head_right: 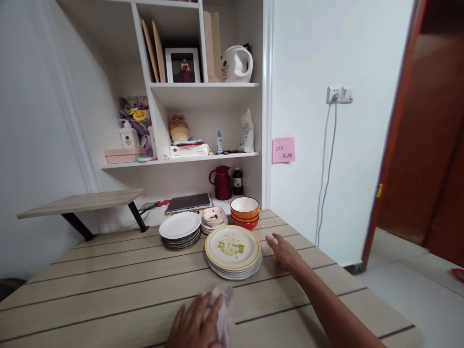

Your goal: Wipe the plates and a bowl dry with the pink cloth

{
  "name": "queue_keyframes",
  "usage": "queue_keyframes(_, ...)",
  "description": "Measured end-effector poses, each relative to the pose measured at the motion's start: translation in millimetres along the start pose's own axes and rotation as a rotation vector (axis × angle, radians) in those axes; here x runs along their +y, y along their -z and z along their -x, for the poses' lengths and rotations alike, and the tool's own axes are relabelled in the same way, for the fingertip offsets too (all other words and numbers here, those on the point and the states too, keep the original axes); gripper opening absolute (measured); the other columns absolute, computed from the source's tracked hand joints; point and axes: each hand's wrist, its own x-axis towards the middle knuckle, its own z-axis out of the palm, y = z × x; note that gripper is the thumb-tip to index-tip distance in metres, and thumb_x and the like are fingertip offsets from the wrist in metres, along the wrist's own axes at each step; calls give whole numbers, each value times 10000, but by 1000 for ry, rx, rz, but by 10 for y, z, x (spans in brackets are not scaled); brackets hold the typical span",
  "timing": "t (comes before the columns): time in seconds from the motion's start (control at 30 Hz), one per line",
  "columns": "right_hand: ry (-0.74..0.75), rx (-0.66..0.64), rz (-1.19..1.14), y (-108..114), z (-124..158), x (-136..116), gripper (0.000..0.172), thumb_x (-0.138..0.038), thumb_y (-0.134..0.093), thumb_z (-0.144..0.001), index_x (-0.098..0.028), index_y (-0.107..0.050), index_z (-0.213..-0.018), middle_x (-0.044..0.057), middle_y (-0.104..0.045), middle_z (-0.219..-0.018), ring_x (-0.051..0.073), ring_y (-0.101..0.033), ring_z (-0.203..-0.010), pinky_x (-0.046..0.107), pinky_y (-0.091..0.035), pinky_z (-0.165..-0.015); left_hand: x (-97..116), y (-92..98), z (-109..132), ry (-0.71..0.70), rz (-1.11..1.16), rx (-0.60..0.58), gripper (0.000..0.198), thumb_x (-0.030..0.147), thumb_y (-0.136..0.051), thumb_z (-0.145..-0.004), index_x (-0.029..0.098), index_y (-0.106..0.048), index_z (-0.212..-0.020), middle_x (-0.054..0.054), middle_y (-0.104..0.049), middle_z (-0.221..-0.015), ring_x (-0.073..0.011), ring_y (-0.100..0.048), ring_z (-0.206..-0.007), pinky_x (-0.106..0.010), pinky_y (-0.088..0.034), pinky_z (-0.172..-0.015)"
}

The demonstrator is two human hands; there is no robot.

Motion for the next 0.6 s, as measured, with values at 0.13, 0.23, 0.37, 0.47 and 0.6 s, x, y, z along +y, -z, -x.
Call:
queue_keyframes(0.13,-81,-113,-21,-44,-196,27,533,-574,-321,-938,-150,-553,-1162,103,-660,-832,143,-522,-512,244,-392,-451,200,-29,-158,-114,371,121,634,361,-634,-754,361,-501,-1374,-65,-300,-1577,-397,-211,-1447,-688,58,-1107)
queue_keyframes(0.23,-109,-168,-28,-82,-332,7,595,-639,-279,-928,-144,-581,-1057,81,-641,-770,131,-524,-517,233,-396,-469,22,187,-273,-26,971,213,560,588,-514,-823,265,-611,-1270,-77,-266,-1592,-344,-215,-1454,-529,-121,-1178)
queue_keyframes(0.37,-90,-281,1,-196,-465,-114,626,-685,-310,-901,-140,-617,-891,41,-584,-635,115,-486,-470,215,-337,-432,-245,604,-456,301,1474,90,762,721,-303,-858,278,-260,-1476,-104,-85,-1624,-332,-329,-1400,-520,-446,-990)
queue_keyframes(0.47,-60,-325,35,-333,-488,-240,519,-647,-480,-859,-149,-620,-898,25,-586,-625,107,-484,-467,204,-319,-416,-278,767,-636,368,1555,-11,722,612,-477,-867,330,-200,-1470,-102,-58,-1620,-296,-496,-1263,-474,-489,-927)
queue_keyframes(0.6,-37,-354,79,-433,-435,-345,402,-540,-650,-793,-155,-610,-902,9,-590,-603,101,-488,-456,195,-311,-399,-201,738,-900,241,1444,-127,524,605,-421,-896,261,-481,-1287,-110,-511,-1372,-193,-649,-892,-412,-517,-842)
